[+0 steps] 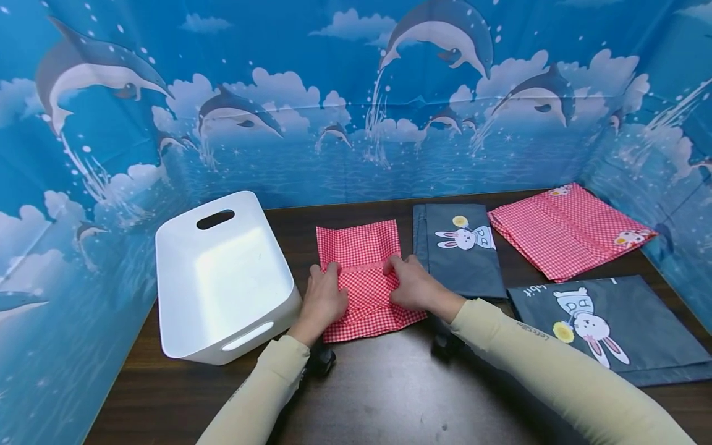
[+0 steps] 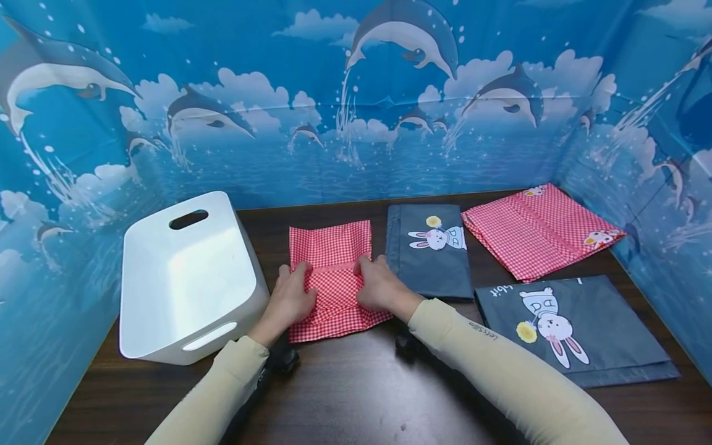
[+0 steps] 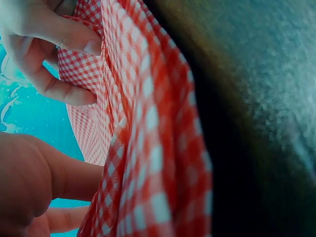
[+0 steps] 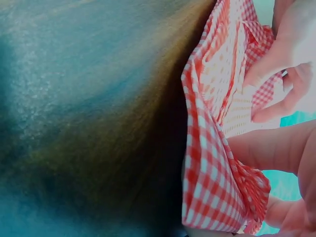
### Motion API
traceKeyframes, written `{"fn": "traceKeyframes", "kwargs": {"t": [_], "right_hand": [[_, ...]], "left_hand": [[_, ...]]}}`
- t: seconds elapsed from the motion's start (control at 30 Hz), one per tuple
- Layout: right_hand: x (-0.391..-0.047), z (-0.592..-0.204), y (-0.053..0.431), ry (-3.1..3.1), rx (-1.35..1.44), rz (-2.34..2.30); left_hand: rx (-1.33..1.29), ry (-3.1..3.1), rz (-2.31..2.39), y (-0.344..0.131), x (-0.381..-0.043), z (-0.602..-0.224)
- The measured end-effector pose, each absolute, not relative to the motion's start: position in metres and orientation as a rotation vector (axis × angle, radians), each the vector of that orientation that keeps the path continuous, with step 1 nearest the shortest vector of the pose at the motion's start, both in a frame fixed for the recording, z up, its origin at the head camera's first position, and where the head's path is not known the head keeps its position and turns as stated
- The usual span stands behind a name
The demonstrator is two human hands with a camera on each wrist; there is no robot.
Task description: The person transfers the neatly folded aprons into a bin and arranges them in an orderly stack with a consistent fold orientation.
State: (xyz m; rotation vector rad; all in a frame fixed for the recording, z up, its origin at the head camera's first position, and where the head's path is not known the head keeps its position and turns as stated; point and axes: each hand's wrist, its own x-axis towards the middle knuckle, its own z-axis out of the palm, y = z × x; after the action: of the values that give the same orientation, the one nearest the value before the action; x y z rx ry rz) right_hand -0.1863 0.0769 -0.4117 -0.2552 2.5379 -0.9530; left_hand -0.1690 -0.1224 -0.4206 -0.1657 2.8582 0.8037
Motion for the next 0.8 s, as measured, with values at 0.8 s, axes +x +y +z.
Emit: {"fn": "traceKeyframes", "kwargs": {"t": [0.8], "right_hand": [[-0.1824, -0.4159, 0.0755, 2.571, -0.280, -0.964]], "left_hand": [[-0.116, 2.891, 0.850, -0.1224, -0.1660, -0.4216]]}}
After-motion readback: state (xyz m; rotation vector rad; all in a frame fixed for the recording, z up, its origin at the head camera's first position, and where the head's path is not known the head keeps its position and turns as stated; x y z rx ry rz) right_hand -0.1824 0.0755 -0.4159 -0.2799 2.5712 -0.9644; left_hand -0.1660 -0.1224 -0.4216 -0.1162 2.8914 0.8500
